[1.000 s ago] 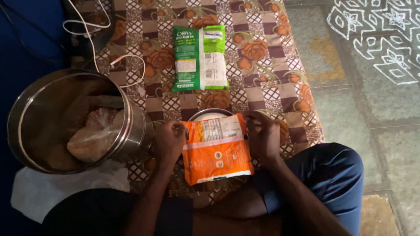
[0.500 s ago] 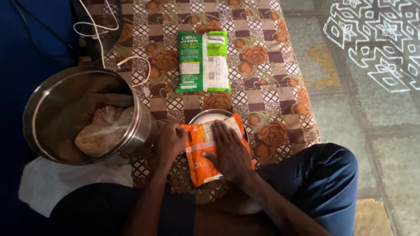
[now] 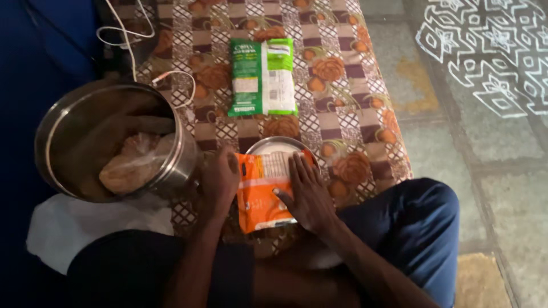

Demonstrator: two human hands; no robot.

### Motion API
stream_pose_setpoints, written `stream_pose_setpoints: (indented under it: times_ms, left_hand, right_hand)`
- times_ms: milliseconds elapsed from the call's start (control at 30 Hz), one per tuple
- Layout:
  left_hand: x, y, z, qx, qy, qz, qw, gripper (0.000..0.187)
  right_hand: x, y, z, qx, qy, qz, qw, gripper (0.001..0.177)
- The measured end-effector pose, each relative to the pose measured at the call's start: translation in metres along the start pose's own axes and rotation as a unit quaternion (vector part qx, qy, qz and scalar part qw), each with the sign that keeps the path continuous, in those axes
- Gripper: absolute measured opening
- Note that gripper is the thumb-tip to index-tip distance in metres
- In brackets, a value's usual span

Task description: The person sits on the floor and handles several food packages, including a plastic bag of bread, a small green packet, and an orange maida packet. They wipe each item with a cloth and place them into a metal container.

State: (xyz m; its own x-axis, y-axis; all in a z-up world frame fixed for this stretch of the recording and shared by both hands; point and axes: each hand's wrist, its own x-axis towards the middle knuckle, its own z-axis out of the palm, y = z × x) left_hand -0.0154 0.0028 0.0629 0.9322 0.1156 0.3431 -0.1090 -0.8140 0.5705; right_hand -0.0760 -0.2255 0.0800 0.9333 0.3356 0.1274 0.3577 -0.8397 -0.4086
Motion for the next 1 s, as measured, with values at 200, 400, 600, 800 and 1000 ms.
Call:
stream_pose_setpoints:
  times_ms: [200, 400, 600, 800, 1000]
  left_hand:
    - [-0.030, 0.058, -0.005, -0.162, -0.168, 0.152, 0.961, 0.057]
    - [-0.062, 0.060, 0.020, 0.023, -0.192, 0.245, 0.950, 0.082]
    - [-0.051, 0.031, 0.035, 0.089, -0.169, 0.186, 0.964, 0.086]
    - [-0.049, 0.025, 0.028, 0.159, -0.147, 0.192, 0.957, 0.073]
    - [-0.047, 0.027, 0.021, 0.221, -0.225, 0.238, 0.919, 0.079]
  right_hand:
    - [-0.005, 0.014, 0.020, 0.014, -0.026, 0.029, 0.999, 0.092]
    - [-0.006, 0.021, 0.024, -0.058, -0.032, -0.003, 0.998, 0.093]
    - [-0.001, 0.011, 0.017, -0.007, -0.032, 0.031, 0.999, 0.092]
    - [-0.003, 0.015, 0.018, 0.002, -0.026, 0.021, 0.999, 0.087]
    - [-0.009, -0.011, 0.024, 0.032, -0.048, 0.036, 0.998, 0.077]
